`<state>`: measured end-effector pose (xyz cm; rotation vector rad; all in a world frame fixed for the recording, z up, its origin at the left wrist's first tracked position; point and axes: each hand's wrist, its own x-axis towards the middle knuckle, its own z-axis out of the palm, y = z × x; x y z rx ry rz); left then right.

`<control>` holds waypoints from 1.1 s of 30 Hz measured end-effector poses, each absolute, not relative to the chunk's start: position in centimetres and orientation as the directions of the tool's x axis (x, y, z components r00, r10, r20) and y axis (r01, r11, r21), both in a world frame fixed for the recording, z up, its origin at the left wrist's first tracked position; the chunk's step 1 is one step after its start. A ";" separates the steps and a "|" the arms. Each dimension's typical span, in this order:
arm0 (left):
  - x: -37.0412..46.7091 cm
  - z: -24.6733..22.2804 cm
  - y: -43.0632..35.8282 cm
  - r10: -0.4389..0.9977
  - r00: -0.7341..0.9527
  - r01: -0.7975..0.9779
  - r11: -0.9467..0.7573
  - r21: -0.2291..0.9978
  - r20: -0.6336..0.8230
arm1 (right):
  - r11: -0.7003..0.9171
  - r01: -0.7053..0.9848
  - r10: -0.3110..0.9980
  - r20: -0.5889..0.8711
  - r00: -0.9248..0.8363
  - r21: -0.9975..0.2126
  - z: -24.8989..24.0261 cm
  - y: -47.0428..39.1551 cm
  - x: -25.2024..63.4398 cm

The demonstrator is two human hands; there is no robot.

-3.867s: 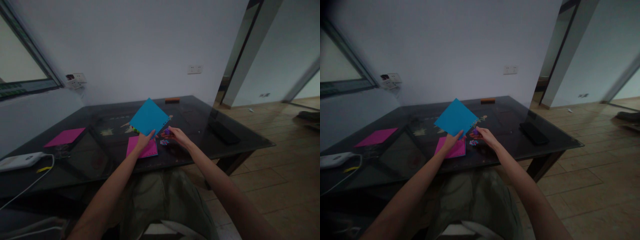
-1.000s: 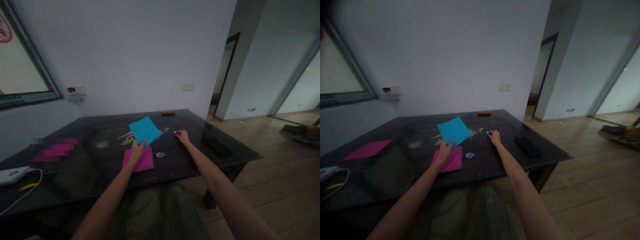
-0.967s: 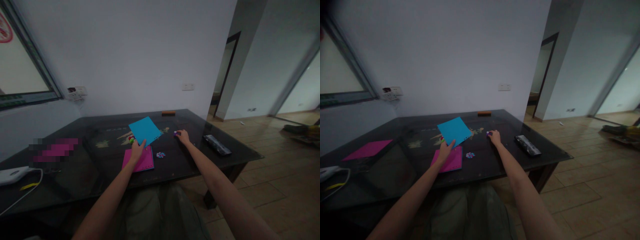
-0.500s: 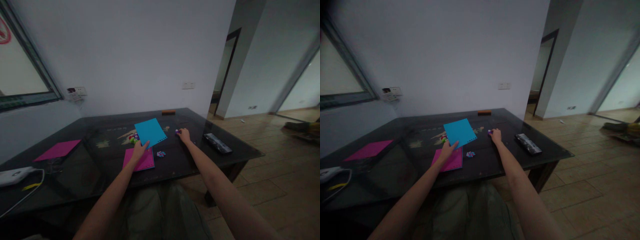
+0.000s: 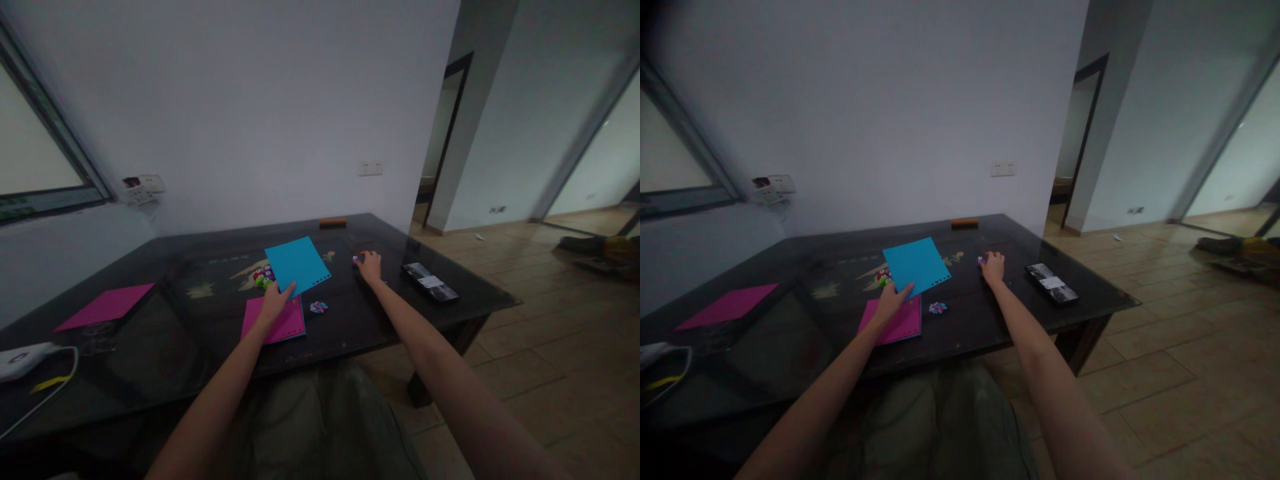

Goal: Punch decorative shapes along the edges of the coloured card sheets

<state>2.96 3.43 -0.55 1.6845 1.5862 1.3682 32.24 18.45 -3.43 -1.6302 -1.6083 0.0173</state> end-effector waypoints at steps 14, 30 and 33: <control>4.0 -0.3 2.6 0.974 -0.012 0.318 -0.211 0.925 0.226 | 0.104 -0.153 0.949 0.145 -0.280 -0.983 -0.4 10.1 26.3; 3.5 0.1 2.7 0.911 -0.147 0.370 -0.311 0.875 0.386 | 0.164 -0.180 0.968 0.193 -0.159 -0.970 -1.0 10.3 26.8; 3.7 0.2 2.6 0.915 -0.160 0.358 -0.296 0.885 0.370 | 0.178 -0.150 0.970 0.199 -0.138 -0.972 -0.9 10.4 26.9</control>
